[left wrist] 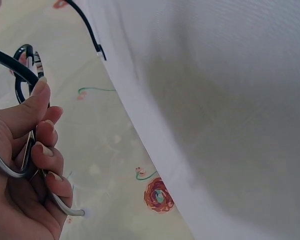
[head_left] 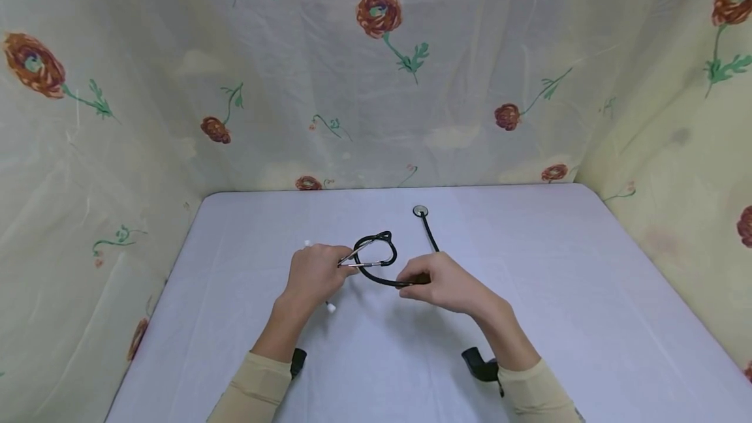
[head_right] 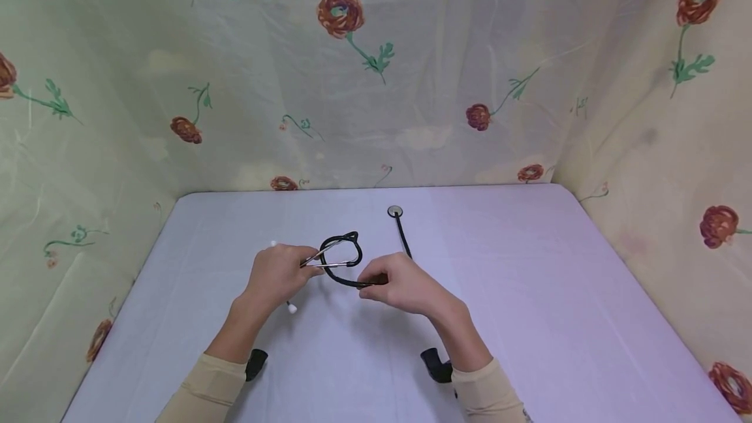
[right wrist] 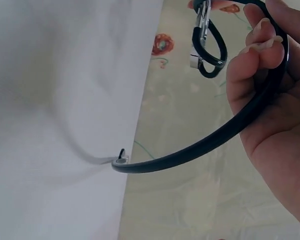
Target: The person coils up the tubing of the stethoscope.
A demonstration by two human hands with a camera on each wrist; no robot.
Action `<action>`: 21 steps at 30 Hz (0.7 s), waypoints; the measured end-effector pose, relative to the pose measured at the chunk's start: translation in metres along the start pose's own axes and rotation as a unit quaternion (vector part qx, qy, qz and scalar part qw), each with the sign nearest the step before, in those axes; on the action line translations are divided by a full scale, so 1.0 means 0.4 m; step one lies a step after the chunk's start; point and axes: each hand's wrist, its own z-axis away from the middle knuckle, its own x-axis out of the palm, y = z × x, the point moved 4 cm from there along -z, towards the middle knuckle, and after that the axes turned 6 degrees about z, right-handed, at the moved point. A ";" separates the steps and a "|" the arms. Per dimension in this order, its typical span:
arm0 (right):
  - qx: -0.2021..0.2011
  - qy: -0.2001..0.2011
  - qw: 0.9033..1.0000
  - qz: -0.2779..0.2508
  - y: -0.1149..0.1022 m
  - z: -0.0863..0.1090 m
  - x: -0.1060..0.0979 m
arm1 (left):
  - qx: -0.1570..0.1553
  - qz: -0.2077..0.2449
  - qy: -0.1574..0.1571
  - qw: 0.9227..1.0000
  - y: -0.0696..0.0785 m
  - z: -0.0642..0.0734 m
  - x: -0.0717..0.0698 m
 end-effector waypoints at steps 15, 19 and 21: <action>-0.026 0.047 0.999 -0.007 -0.025 -0.002 -0.033 | 0.032 0.010 -0.028 0.999 0.009 0.006 0.004; -0.029 0.060 0.998 -0.010 -0.024 -0.005 -0.039 | 0.045 0.005 -0.050 0.998 0.014 0.008 0.005; -0.027 0.067 0.997 -0.011 -0.024 -0.007 -0.044 | 0.055 0.006 -0.062 0.997 0.018 0.010 0.005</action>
